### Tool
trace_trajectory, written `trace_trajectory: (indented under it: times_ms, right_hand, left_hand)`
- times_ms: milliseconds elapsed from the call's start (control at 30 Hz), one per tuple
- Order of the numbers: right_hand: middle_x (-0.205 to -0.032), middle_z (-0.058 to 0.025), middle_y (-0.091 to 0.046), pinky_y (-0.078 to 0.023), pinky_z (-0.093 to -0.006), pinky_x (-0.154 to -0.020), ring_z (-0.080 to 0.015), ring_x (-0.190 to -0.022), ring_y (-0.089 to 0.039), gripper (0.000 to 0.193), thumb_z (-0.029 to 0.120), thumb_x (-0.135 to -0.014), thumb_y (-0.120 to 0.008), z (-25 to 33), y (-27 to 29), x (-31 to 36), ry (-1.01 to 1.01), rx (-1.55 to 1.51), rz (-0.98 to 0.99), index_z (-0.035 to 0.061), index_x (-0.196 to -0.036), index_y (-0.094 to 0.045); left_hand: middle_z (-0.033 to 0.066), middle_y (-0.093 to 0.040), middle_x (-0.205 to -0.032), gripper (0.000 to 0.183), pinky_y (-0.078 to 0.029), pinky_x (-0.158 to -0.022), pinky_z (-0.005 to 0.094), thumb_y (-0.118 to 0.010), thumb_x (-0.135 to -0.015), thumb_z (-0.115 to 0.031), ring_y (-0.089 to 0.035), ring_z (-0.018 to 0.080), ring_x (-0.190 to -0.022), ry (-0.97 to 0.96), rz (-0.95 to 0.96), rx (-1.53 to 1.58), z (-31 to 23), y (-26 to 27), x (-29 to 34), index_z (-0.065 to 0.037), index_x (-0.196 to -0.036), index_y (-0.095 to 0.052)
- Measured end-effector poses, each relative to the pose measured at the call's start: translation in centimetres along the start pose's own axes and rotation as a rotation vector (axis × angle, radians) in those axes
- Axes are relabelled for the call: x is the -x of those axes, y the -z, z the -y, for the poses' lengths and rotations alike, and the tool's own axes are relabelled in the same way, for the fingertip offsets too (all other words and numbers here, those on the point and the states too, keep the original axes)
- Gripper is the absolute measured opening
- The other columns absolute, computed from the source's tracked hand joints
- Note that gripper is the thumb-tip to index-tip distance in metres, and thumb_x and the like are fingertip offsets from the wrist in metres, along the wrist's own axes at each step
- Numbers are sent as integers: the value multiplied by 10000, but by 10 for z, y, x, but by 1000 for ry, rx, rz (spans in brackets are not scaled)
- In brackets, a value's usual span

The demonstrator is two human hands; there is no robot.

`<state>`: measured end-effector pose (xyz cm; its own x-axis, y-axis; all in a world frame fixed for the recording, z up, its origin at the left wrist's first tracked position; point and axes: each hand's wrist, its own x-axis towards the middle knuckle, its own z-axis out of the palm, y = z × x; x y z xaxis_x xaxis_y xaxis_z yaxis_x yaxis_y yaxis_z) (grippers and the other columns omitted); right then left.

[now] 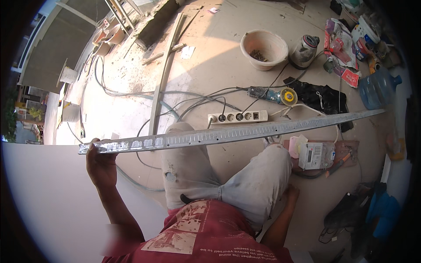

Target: The person measures a wall and a metal strip using a tape measure, then cuts the metal strip with shears. The person then places the cut metal strip against the wall.

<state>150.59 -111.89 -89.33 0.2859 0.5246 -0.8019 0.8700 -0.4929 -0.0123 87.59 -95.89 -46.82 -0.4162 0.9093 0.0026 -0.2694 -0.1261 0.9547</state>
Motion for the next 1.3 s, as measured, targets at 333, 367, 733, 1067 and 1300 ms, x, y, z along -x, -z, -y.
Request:
trace_trajectory:
  times_ms: [333, 367, 733, 1067, 1300]
  right_hand:
    - [-1525, -179, -315, -263, -551, -1154, -346, -1408, -313, 770, 527, -956, -524, 71, 369, 174, 183, -2510, -225, 32, -1493, -277]
    - [-1527, -132, -316, -258, -565, -1141, -330, -1411, -297, 733, 507, -942, -552, 62, 383, 169, 138, -2448, -289, 46, -1465, -327]
    - [-1204, -140, -581, -408, -510, -1021, -305, -1159, -532, 506, 445, -937, -584, 109, 476, 414, 531, -1995, 186, 41, -1240, -542]
    - [-684, -6, -458, -454, -311, -644, -155, -647, -490, 281, 291, -972, -593, 172, 595, 436, 939, -2079, -529, 16, -995, -540]
    - [-722, -5, -481, -450, -322, -647, -152, -665, -494, 265, 310, -952, -609, 498, 520, 565, 1278, -1781, -363, 52, -962, -548]
  left_hand:
    - [98, -690, -1075, 268, -510, -924, 430, -573, -988, -353, -658, 247, -1001, 529, -277, 91, -86, -37, 84, -103, -1062, -635]
    - [101, -685, -1084, 273, -502, -933, 437, -581, -984, -360, -651, 251, -1014, 547, -271, 91, -101, -38, 89, -104, -1067, -628]
    - [78, -672, -989, 348, -463, -927, 410, -586, -966, -460, -610, 203, -985, 230, -557, 247, -276, 36, 109, -114, -998, -599]
    - [188, -668, -1135, 706, -547, -847, 421, -607, -879, -596, -654, 297, -1064, 1067, -579, -777, -336, 110, 7, 15, -1232, -619]
    - [167, -710, -891, 572, -542, -738, 441, -630, -852, -557, -686, 339, -865, 140, 190, -1457, -494, 24, -152, 6, -895, -723]
